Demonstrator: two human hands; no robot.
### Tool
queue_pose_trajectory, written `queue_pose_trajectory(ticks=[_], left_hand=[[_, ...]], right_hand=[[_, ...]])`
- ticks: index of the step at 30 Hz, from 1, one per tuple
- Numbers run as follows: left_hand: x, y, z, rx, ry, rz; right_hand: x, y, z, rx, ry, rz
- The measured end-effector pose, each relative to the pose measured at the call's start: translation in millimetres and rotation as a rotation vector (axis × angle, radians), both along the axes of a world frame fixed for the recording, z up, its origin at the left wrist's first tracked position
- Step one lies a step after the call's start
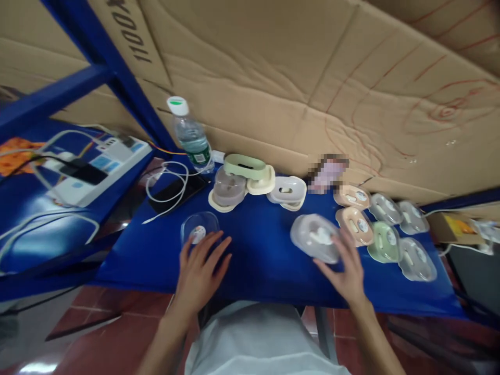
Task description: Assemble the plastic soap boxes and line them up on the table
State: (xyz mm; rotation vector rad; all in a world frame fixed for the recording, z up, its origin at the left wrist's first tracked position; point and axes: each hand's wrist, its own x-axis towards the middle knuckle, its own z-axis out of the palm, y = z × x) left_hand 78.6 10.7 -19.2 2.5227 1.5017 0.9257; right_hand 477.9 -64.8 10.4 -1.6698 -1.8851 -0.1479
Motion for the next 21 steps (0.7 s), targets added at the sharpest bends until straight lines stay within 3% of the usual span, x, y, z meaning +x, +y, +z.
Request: queue_pose_trajectory(ticks=[3, 5, 9, 12, 16, 21], left_hand=[[-12, 6, -5.3, 0.004, 0.010, 0.146], [-18, 10, -7.2, -0.018, 0.006, 0.162], [-18, 14, -8.2, -0.021, -0.035, 0.101], [-13, 13, -9.5, -0.017, -0.029, 0.085], [-8, 10, -11.3, -0.029, -0.027, 0.077], [-10, 10, -9.4, -0.067, -0.001, 0.066]], right_hand=[[74, -23, 22.7, 0.183, -0.120, -0.360], [127, -36, 33.1, 0.239, -0.194, -0.547], [209, -33, 36.1, 0.214, -0.191, -0.683], [239, -2, 28.1, 0.108, -0.159, -0.727], [255, 43, 8.8, 0.045, -0.109, -0.759], [273, 65, -14.1, 0.044, -0.042, -0.735]])
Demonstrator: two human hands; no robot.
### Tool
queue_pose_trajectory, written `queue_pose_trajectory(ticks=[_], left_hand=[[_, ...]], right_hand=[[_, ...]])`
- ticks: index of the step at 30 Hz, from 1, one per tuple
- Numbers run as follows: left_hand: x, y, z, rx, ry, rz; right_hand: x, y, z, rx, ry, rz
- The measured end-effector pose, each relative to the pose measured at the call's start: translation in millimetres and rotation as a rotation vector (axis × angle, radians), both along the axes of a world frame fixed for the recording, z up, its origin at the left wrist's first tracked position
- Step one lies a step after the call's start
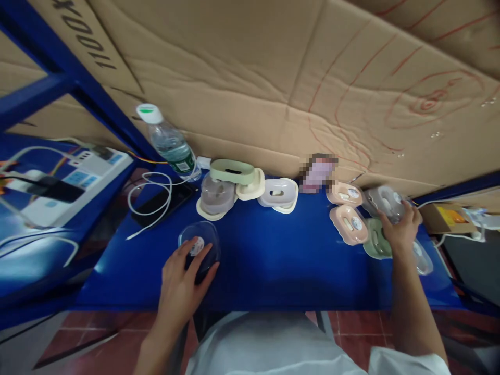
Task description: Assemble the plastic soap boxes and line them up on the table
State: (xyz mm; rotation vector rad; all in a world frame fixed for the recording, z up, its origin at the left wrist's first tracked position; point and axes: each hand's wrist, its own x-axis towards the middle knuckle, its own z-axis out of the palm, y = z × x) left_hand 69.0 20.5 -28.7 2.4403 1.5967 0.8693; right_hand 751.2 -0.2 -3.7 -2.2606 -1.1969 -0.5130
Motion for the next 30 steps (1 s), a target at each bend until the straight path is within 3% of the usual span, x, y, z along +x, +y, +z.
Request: queue_pose_trajectory(ticks=[5, 8, 10, 12, 15, 18, 20, 24, 30], left_hand=[[-1, 3, 2.0, -0.038, 0.058, -0.021], [1, 2, 3.1, -0.040, 0.062, -0.012], [2, 1, 4.5, -0.042, 0.051, -0.006], [2, 0, 6.0, -0.044, 0.046, 0.000], [0, -1, 6.7, -0.054, 0.057, 0.036], [-4, -3, 3.4, -0.081, 0.078, 0.098], [-4, -5, 0.1, -0.102, 0.104, 0.113], [3, -5, 3.0, -0.062, 0.140, 0.102], [36, 30, 37.4, 0.080, 0.224, -0.213]], right_hand=[[11, -8, 2.6, -0.149, 0.105, 0.018], [-19, -7, 15.6, -0.038, -0.013, 0.045], [-66, 4, 25.0, 0.114, -0.182, 0.142], [-130, 24, 32.4, 0.133, -0.271, 0.381], [-229, 63, 36.7, -0.103, -0.254, 0.814], [-292, 97, 32.0, -0.244, -0.292, 1.006], [-307, 109, 25.3, -0.263, -0.311, 1.051], [-299, 107, 14.7, -0.250, -0.337, 1.070], [-297, 51, 22.0, -0.161, -0.381, 1.098]])
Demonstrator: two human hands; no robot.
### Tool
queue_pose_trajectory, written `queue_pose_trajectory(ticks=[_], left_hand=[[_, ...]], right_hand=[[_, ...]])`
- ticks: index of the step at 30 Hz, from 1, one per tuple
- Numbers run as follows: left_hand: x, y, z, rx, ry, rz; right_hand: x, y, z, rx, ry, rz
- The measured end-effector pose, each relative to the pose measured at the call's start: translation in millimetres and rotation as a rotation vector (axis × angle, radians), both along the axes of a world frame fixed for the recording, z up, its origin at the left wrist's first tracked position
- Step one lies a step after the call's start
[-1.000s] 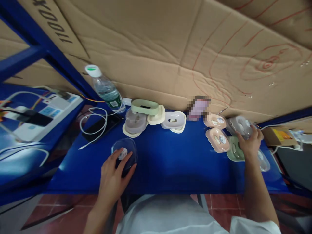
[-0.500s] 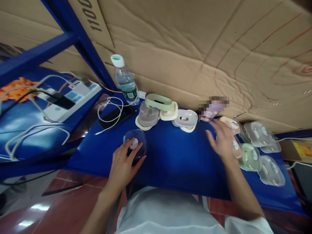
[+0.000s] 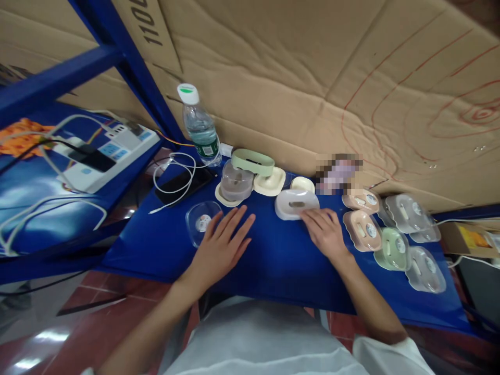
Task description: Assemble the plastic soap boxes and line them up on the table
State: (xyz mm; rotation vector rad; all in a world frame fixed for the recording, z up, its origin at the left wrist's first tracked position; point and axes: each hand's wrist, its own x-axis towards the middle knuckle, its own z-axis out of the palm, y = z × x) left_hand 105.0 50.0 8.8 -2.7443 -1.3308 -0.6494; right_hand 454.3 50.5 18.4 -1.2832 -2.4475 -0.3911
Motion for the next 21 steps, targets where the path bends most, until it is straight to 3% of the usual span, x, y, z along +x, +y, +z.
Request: queue_pose_trajectory(ticks=[4, 7, 10, 14, 21], left_hand=[[30, 43, 13.6, 0.039, 0.100, -0.153], [56, 67, 16.3, -0.026, 0.168, -0.163], [76, 73, 13.1, -0.093, 0.227, -0.142], [76, 51, 1.5, -0.127, 0.233, -0.145], [30, -31, -20.0, -0.159, -0.057, -0.186]], right_hand=[[-9, -53, 2.9, -0.034, 0.011, 0.064], [-8, -85, -2.1, -0.097, 0.047, 0.073], [-4, -101, -11.1, -0.125, 0.098, 0.018], [2, -104, -25.9, -0.165, 0.162, -0.045], [8, -93, -38.5, -0.154, 0.312, -0.193]])
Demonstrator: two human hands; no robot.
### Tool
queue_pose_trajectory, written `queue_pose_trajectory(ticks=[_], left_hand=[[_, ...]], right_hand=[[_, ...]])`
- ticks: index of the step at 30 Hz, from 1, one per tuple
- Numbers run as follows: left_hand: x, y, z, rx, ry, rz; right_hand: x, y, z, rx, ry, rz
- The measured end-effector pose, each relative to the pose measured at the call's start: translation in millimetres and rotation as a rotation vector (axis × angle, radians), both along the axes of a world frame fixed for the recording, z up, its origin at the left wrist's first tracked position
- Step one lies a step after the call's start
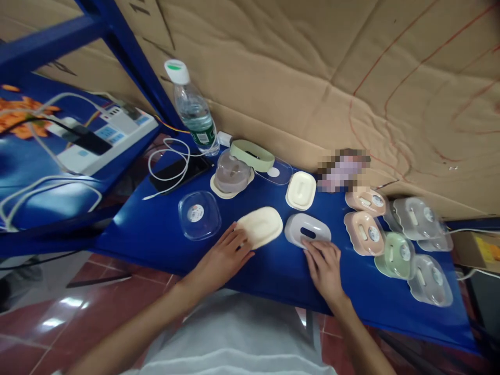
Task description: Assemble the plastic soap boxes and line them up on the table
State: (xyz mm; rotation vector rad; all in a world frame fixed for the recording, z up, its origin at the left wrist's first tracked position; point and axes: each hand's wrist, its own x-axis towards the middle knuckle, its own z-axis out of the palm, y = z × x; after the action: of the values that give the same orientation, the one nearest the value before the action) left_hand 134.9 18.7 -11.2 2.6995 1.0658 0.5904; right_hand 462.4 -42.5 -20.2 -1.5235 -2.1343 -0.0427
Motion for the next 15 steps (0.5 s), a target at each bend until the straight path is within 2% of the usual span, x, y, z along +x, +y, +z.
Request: queue_pose_trajectory(ticks=[3, 5, 7, 11, 15], left_hand=[[-11, -23, -9.5, -0.061, -0.136, 0.060], [-13, -30, -15.5, -0.112, -0.203, 0.157], [-14, -32, -19.3, -0.159, -0.236, 0.197], [-16, -29, -17.5, -0.157, -0.196, 0.132], [-20, -26, -13.4, -0.145, -0.126, 0.090]], right_hand=[[-9, 6, 7.4, 0.018, 0.072, 0.031], [-23, 9, 14.6, 0.009, 0.087, 0.118], [-41, 11, 20.7, -0.016, 0.068, 0.227], [-73, 14, 23.3, -0.068, -0.039, 0.363], [-78, 16, 21.8, -0.178, -0.169, 0.435]])
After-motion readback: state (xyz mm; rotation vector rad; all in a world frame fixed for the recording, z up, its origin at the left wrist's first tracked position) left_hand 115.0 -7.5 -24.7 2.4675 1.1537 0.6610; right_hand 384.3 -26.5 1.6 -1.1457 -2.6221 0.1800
